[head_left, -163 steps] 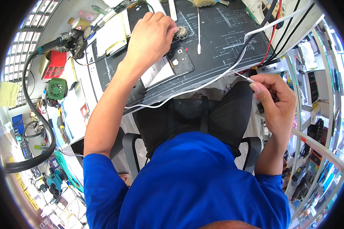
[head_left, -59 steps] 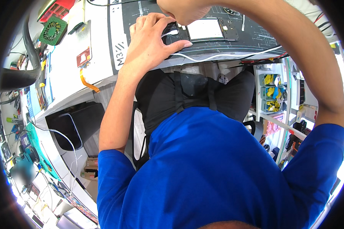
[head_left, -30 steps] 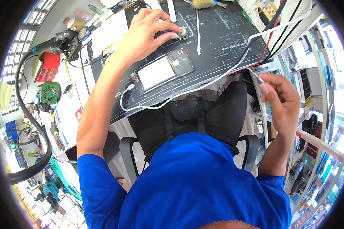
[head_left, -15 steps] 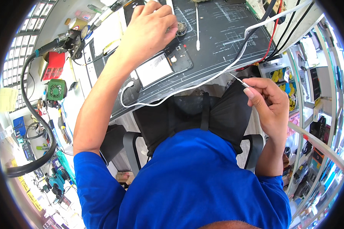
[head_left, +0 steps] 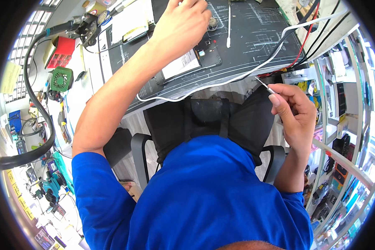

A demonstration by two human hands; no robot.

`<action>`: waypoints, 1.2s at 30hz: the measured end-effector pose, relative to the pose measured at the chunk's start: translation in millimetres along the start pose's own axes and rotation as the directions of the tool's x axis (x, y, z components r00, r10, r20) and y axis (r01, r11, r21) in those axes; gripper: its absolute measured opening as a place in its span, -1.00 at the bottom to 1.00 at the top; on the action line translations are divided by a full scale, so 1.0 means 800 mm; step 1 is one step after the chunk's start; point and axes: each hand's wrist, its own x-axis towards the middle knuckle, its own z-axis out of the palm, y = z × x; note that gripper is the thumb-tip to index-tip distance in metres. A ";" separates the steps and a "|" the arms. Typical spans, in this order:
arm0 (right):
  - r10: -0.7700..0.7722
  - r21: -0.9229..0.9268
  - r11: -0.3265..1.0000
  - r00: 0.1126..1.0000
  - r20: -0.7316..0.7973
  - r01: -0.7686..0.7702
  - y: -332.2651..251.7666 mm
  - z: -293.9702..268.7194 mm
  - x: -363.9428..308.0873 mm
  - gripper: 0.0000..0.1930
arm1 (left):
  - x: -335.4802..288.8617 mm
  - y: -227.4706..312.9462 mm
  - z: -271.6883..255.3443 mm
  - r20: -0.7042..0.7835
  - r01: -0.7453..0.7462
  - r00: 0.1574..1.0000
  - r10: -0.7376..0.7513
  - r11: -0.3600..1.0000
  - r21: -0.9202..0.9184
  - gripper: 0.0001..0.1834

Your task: The person disassembles a smartphone, removes the back cover, and manipulates internal components using a screwdriver and a prying tool. The person then reassembles the device and places it on the workbench.

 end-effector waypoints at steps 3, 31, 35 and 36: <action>-0.006 0.005 1.000 1.000 -0.002 0.006 -0.002 0.003 -0.002 -0.78 | 0.004 0.007 0.005 0.034 0.013 0.999 -0.015 0.997 0.082 -0.82; -0.570 -0.258 0.719 0.760 0.314 0.646 -0.077 0.155 0.112 -0.82 | -0.187 -0.004 -0.040 0.350 0.070 0.688 -0.636 -0.422 -0.904 -0.82; -0.715 -0.400 0.553 0.663 0.223 0.731 -0.107 0.182 0.106 -0.85 | -0.187 -0.006 -0.056 0.315 0.012 0.680 -0.662 -0.419 -0.908 -0.80; -0.704 -0.396 0.570 0.677 0.217 0.720 -0.109 0.182 0.108 -0.85 | -0.186 -0.005 -0.059 0.307 0.008 0.678 -0.667 -0.412 -0.911 -0.80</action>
